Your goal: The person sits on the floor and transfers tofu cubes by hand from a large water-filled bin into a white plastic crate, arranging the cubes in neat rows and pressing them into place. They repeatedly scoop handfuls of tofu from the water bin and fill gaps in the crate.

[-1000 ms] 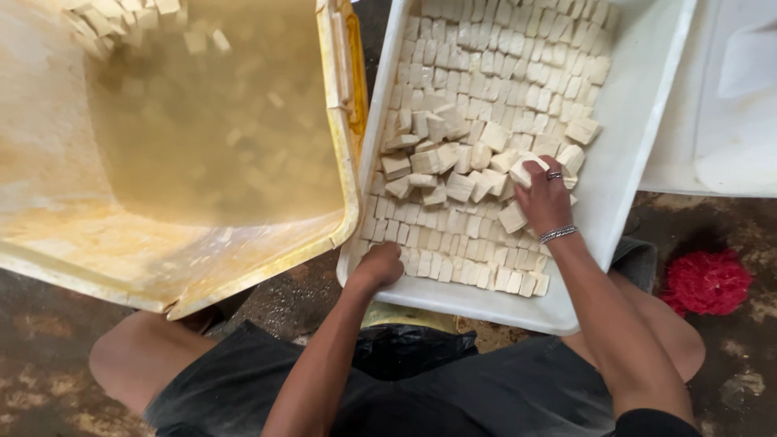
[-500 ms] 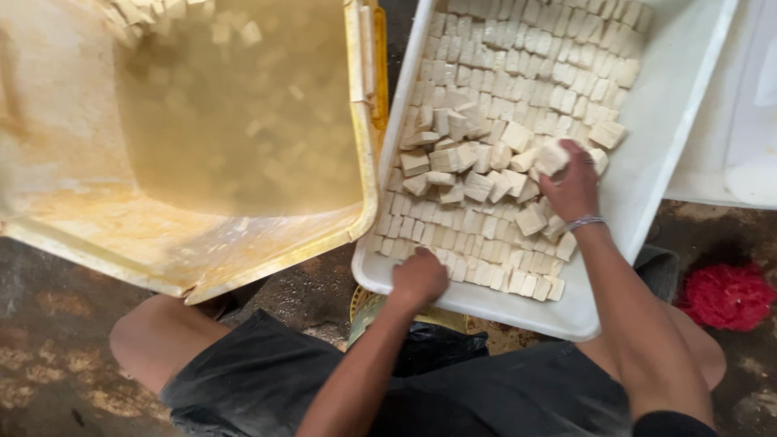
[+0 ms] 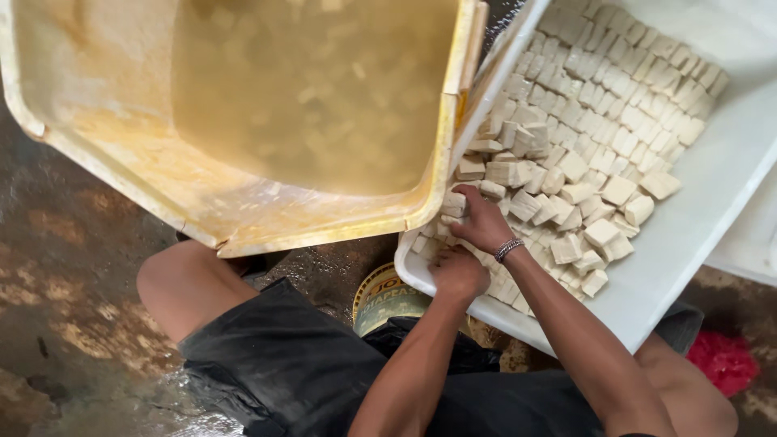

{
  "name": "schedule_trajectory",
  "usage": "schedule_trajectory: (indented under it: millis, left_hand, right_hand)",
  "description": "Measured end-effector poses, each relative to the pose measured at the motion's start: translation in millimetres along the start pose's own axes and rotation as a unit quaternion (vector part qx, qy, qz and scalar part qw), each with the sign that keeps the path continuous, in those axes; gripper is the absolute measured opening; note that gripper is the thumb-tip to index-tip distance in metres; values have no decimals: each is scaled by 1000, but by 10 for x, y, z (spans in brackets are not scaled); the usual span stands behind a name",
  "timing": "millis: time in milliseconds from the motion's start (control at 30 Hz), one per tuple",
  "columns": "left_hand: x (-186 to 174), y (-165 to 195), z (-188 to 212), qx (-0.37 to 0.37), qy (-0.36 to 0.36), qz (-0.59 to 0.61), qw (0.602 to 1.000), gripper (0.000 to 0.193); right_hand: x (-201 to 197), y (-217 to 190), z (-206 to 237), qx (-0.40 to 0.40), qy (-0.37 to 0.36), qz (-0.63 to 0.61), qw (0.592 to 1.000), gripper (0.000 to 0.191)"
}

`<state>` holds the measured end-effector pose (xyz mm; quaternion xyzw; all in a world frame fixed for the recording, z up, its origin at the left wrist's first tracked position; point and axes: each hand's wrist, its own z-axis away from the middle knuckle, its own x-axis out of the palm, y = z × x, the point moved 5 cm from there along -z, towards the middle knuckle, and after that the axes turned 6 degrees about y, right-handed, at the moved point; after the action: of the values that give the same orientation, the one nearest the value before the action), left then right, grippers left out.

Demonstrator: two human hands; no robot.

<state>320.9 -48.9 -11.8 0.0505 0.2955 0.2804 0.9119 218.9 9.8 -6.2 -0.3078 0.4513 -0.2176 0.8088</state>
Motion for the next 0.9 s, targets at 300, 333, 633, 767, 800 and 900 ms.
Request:
schedule_trajectory:
  millis: [300, 333, 633, 767, 800, 900]
  left_hand:
    - [250, 299, 147, 45, -71, -40, 996, 82]
    - [273, 332, 174, 69, -83, -51, 993, 77]
    - [255, 325, 146, 76, -72, -39, 994, 63]
    - [235, 301, 59, 89, -77, -12, 993, 57]
    - [239, 279, 25, 91, -79, -2, 993, 55]
    - [230, 157, -86, 89, -58, 26, 994, 52]
  right_hand:
    - [263, -255, 6, -12, -148, 130, 980, 75]
    - [324, -272, 35, -4, -185, 169, 968, 69]
    - [776, -452, 190, -106, -316, 254, 908, 68]
    - [836, -526, 173, -176, -364, 281, 870, 48]
    - [796, -483, 167, -126, -394, 261, 872, 46]
    - [523, -384, 70, -28, -340, 100, 935, 50]
